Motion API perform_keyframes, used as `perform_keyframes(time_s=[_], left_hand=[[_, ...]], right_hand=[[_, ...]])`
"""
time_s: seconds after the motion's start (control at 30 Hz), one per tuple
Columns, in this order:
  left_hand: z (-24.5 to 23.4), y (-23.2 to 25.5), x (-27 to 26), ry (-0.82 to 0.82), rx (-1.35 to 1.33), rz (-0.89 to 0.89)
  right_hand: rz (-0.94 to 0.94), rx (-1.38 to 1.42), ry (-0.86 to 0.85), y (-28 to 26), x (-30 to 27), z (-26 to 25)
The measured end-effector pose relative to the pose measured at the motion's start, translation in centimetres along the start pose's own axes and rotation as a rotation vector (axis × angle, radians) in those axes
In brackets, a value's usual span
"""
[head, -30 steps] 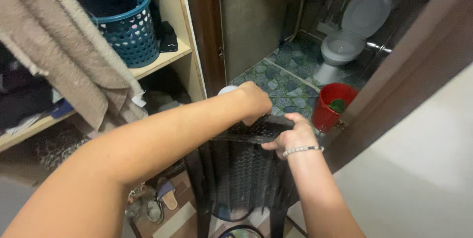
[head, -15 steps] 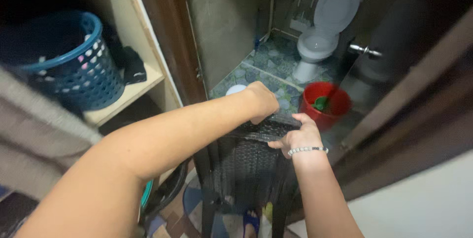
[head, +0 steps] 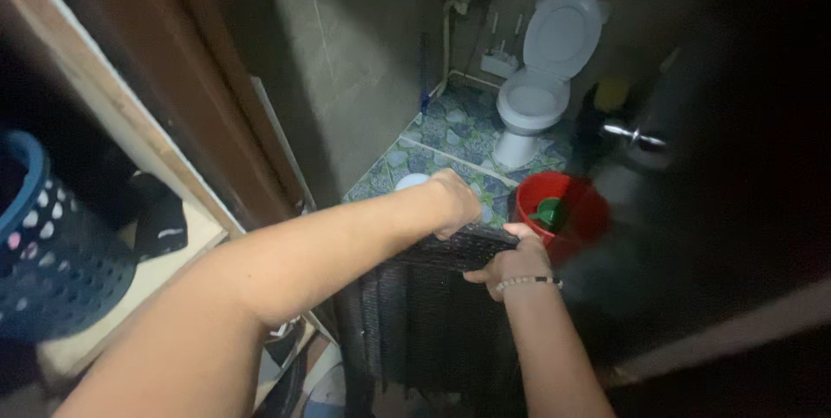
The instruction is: The person installs two light bulbs into a ceiling fixture in a bedroom, then moves a stool to a bathroom and installs a third light bulb into a ceiling fixture there.
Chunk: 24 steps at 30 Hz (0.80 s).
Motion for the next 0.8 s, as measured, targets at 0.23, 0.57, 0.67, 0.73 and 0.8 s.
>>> perform_keyframes(time_s=[0.23,0.57,0.67,0.73,0.8], left_hand=[[1.8,-3.9,3.0,0.050,-0.035,-0.032],[5.9,-8.3,13.2,0.186,0.009,-0.119],[7.4,-6.5,15.1,0.144,-0.002,-0.105],[8.3,-5.3,15.5,0.122,-0.078,-0.126],[8.6,-4.3,15.9,0.127,-0.228,-0.179]], right_hand=[[-0.081,0.102,-0.148,-1.2,2.7,5.3],[-0.128,0.120,-0.307,-4.0,9.8,12.1],[-0.073,0.073,-0.408,-4.1,14.1,10.7],[-0.051,0.050,-0.437,-3.7,17.0,9.2],[-0.030,0.017,-0.412,-3.9,19.7,8.1]])
Point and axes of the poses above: each hand's wrist, its own x-axis towards the middle knuckle, its own z-axis out of the palm, y = z × x, the point moved 9 cm from there along x, towards the middle knuckle, and after that the axes turned 15 degrees about x, right-handed, at the moved point
